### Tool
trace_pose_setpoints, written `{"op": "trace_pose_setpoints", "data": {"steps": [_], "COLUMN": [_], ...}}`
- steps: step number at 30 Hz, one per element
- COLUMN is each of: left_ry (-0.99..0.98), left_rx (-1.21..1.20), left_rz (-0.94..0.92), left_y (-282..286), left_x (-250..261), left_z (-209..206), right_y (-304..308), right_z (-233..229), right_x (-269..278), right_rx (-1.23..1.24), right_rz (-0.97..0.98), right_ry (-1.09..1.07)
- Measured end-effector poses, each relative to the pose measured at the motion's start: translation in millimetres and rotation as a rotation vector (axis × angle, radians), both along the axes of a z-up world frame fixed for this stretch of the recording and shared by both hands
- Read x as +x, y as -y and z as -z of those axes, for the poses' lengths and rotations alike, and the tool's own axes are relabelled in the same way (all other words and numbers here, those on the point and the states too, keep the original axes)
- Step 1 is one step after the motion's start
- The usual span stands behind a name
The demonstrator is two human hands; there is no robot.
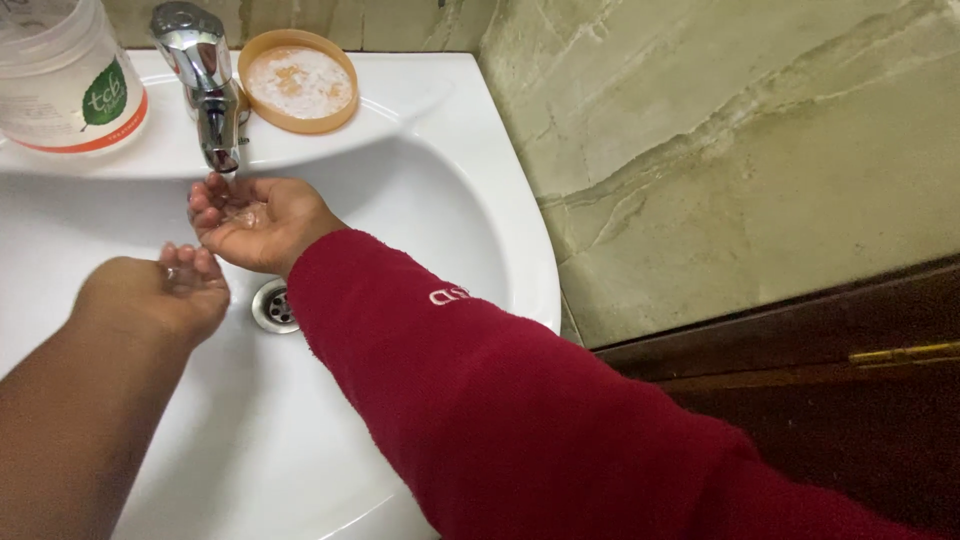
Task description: The person cleans a bathroom sink by scrubbing the ceramic basin and edges with a brush and water.
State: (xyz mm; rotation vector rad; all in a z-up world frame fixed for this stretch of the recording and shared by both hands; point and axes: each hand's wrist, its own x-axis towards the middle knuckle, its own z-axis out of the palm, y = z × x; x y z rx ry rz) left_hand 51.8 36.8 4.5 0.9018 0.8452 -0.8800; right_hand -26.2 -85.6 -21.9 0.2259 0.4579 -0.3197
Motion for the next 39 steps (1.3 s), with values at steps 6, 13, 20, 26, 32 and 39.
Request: {"op": "trace_pose_setpoints", "data": {"steps": [6,13,20,26,32,39], "left_ry": [-0.046,0.056,0.385,0.541,0.652,0.281], "left_rx": [-0.147,-0.363,-0.066,0.202,0.281,-0.100], "left_rz": [0.197,0.907,1.821,2.087,1.783,0.874], "left_y": [19.6,63.1,46.3,26.4,21.7,27.7], "left_x": [-5.4,-85.1,-154.2,-165.6,-139.2,-63.1], "left_z": [22.5,-28.6,-117.7,-135.3,-109.2,-31.2], "right_y": [16.8,53.2,14.2,-6.6,-1.6,0.8], "right_z": [-13.1,-113.6,-242.0,-223.3,-189.6,-141.2], "right_x": [-30.6,-140.9,-228.5,-240.8,-235.0,-190.3], "right_rx": [-0.063,-0.612,-1.377,-1.394,-1.459,-1.341], "right_rz": [-0.097,-0.364,-1.038,-1.352,-1.106,-0.767], "right_ry": [0.098,-0.085,-0.818,-1.061,-1.132,-0.821]}}
